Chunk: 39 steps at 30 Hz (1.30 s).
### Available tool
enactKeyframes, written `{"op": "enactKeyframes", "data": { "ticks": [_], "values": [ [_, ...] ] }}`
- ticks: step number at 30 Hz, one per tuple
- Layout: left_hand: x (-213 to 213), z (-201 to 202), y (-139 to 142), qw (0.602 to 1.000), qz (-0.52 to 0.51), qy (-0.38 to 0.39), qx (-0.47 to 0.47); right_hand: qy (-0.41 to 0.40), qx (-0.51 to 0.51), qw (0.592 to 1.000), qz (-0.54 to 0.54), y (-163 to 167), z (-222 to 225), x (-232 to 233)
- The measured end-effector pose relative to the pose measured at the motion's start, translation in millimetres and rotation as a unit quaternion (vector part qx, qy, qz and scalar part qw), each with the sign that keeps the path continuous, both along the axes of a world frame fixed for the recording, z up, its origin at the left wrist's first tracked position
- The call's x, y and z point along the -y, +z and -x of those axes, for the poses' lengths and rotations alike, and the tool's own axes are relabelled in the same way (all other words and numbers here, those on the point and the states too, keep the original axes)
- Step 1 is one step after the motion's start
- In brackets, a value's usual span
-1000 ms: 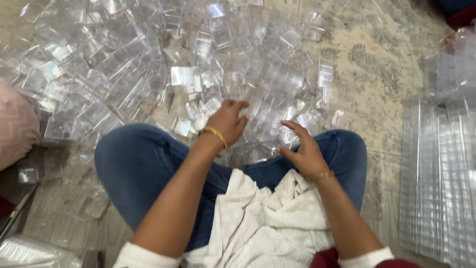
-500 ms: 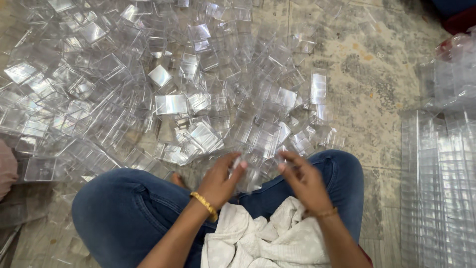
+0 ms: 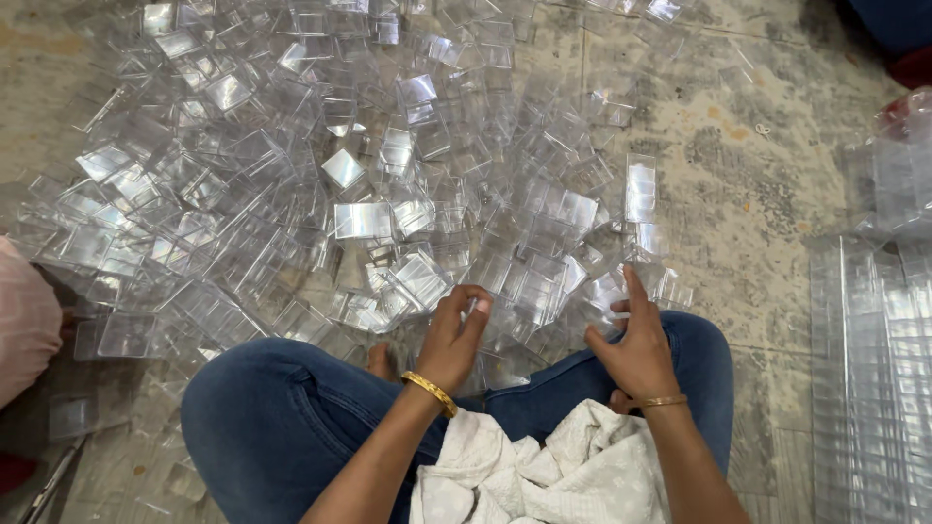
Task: The person sits on the floor and repeatedly picks up small clear plastic container halves, snaps them together to form complete boxes, and places the assembled units into a growing stack. The person handles the containers by hand without tools.
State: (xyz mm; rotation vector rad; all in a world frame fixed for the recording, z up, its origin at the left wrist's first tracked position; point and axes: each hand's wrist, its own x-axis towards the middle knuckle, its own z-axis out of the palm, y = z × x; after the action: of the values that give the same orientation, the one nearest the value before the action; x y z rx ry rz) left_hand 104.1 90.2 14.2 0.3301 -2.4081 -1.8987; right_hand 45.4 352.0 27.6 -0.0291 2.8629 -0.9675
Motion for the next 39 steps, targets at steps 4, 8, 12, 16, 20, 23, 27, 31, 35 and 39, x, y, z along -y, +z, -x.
{"op": "enactKeyframes", "data": {
  "ticks": [4,8,12,16,20,23,27,31,35,39],
  "values": [
    [-1.4,3.5,-9.9,0.983,-0.162,0.008,0.082,-0.021,0.077,0.963,0.258,4.6,-3.0,-1.3],
    [-2.7,2.2,-14.3,0.977,-0.201,0.019,0.062,-0.011,0.108,0.911,0.397,7.4,-10.0,15.7],
    [-0.8,2.0,-18.6,0.965,-0.253,0.034,0.062,-0.017,0.111,0.873,0.475,19.2,-16.7,35.1],
    [1.6,4.4,-20.6,0.953,-0.282,0.048,0.102,-0.018,0.165,0.858,0.486,32.6,-18.6,42.3],
    [3.8,5.7,-16.1,0.912,-0.374,0.029,0.165,-0.032,0.178,0.829,0.530,36.7,-18.8,45.7],
    [4.7,4.4,-10.1,0.896,-0.406,-0.008,0.178,-0.043,0.170,0.822,0.542,38.5,-20.4,46.7],
    [3.8,3.6,-3.8,0.889,-0.422,-0.023,0.175,-0.034,0.147,0.838,0.525,44.8,-24.3,49.6],
    [1.7,3.6,-0.8,0.897,-0.405,-0.054,0.170,-0.003,0.122,0.847,0.518,48.2,-30.4,56.9],
    [-1.8,-0.2,1.0,0.898,-0.393,-0.132,0.148,0.024,0.131,0.851,0.507,43.5,-32.9,61.9],
    [-4.7,-3.3,1.1,0.890,-0.400,-0.142,0.163,0.046,0.176,0.846,0.501,36.4,-32.3,59.8]
  ]
}}
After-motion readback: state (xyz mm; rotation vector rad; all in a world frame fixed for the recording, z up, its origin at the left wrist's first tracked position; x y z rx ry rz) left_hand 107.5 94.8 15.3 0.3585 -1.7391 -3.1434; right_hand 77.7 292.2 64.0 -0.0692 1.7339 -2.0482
